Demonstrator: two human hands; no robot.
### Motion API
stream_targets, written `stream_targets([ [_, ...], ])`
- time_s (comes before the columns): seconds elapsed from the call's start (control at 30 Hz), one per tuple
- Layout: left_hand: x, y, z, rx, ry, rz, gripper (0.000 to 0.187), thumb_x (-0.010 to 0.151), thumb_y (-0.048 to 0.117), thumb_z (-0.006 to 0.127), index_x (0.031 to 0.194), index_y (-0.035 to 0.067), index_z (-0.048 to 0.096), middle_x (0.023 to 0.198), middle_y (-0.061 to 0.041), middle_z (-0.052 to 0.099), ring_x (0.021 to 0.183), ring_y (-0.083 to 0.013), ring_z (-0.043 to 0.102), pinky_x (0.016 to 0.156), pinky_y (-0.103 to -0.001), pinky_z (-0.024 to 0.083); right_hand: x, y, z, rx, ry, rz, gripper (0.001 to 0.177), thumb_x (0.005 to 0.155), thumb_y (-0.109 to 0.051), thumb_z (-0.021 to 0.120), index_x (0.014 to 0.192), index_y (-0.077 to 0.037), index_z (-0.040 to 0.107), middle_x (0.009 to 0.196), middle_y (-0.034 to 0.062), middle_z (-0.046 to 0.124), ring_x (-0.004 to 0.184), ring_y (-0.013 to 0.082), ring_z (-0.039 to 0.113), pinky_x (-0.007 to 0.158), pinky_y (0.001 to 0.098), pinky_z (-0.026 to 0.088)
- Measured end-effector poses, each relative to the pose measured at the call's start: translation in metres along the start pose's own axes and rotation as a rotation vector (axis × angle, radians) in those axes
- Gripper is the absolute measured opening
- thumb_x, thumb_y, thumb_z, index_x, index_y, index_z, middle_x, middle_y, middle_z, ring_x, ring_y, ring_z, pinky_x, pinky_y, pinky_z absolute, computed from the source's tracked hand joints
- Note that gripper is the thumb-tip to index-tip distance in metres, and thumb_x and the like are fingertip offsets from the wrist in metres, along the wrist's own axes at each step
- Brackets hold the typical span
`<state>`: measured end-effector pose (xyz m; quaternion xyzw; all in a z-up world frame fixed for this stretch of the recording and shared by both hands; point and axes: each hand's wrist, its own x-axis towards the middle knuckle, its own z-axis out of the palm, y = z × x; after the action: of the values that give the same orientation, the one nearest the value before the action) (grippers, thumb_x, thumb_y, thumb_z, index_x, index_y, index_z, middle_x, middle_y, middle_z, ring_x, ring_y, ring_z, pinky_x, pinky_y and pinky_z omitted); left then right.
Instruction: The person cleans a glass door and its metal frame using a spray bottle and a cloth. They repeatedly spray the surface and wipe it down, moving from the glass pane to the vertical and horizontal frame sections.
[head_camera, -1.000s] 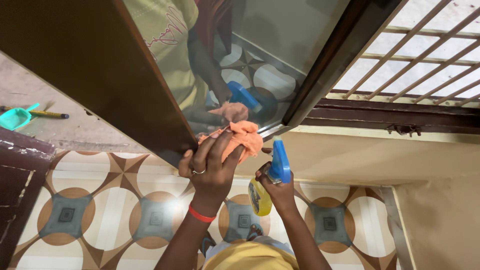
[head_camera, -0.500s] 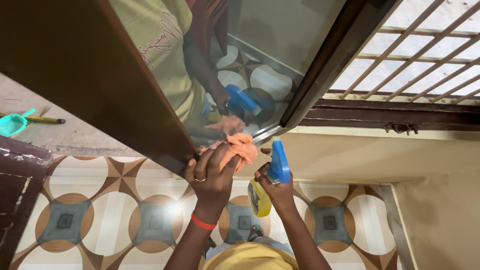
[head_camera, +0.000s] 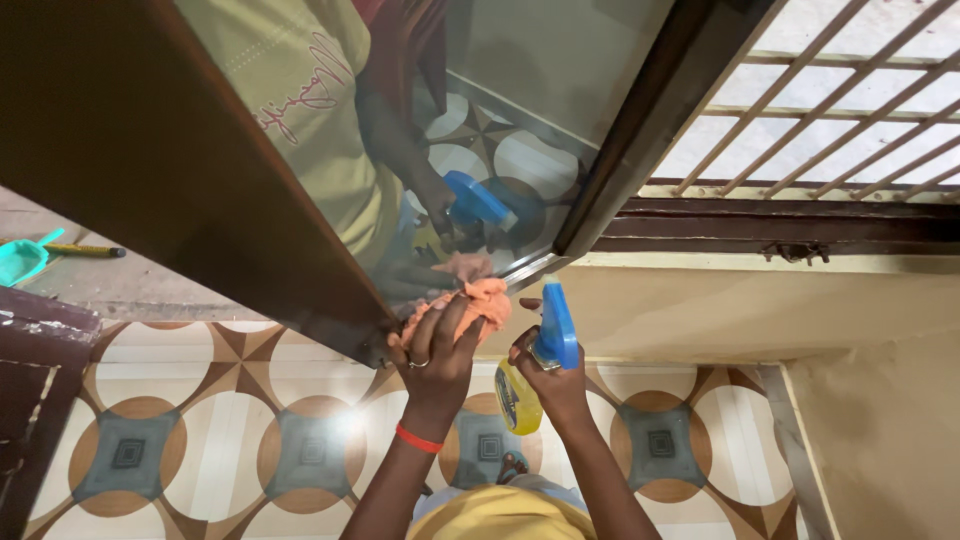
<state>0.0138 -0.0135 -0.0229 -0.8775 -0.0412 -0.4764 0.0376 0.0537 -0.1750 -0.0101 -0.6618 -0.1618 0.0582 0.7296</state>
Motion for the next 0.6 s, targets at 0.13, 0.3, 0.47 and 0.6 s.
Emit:
stream_targets([
  [0.13, 0.023, -0.004, -0.014, -0.154, 0.003, 0.018, 0.008, 0.097, 0.022, 0.075, 0.104, 0.024, 0.078, 0.138, 0.005, 0.063, 0.136, -0.0164, 0.047, 0.115, -0.039, 0.03, -0.001, -0.002, -0.001, 0.013, 0.001, 0.059, 0.059, 0.083, 0.009, 0.062, 0.14, -0.001, 0.052, 0.077, 0.0038, 0.064, 0.077, 0.012, 0.065, 0.078, 0.0287, 0.053],
  [0.3, 0.055, 0.003, -0.017, -0.187, 0.033, 0.098, 0.009, 0.099, 0.02, 0.074, 0.108, 0.019, 0.076, 0.137, 0.002, 0.06, 0.134, -0.0176, 0.045, 0.113, -0.039, 0.035, -0.005, -0.005, -0.003, 0.039, 0.001, 0.049, 0.059, 0.082, 0.01, 0.059, 0.139, -0.001, 0.052, 0.077, 0.0038, 0.063, 0.077, 0.0132, 0.064, 0.078, 0.0297, 0.053],
  [0.47, 0.052, 0.019, -0.005, -0.194, -0.024, 0.085, 0.018, 0.093, 0.018, 0.073, 0.111, 0.019, 0.076, 0.136, 0.004, 0.059, 0.132, -0.0159, 0.045, 0.111, -0.038, 0.036, -0.008, -0.005, -0.005, 0.05, 0.013, 0.049, 0.057, 0.082, 0.009, 0.061, 0.137, -0.001, 0.051, 0.078, 0.0038, 0.064, 0.078, 0.0128, 0.065, 0.079, 0.0295, 0.054],
  [0.6, 0.05, 0.021, -0.004, -0.23, -0.065, 0.07, 0.017, 0.093, 0.018, 0.074, 0.11, 0.019, 0.075, 0.136, 0.004, 0.06, 0.131, -0.0167, 0.046, 0.108, -0.036, 0.037, -0.01, -0.002, -0.01, -0.012, 0.034, 0.039, 0.056, 0.082, 0.01, 0.062, 0.136, -0.001, 0.053, 0.08, 0.0047, 0.065, 0.079, 0.0113, 0.064, 0.08, 0.0291, 0.054],
])
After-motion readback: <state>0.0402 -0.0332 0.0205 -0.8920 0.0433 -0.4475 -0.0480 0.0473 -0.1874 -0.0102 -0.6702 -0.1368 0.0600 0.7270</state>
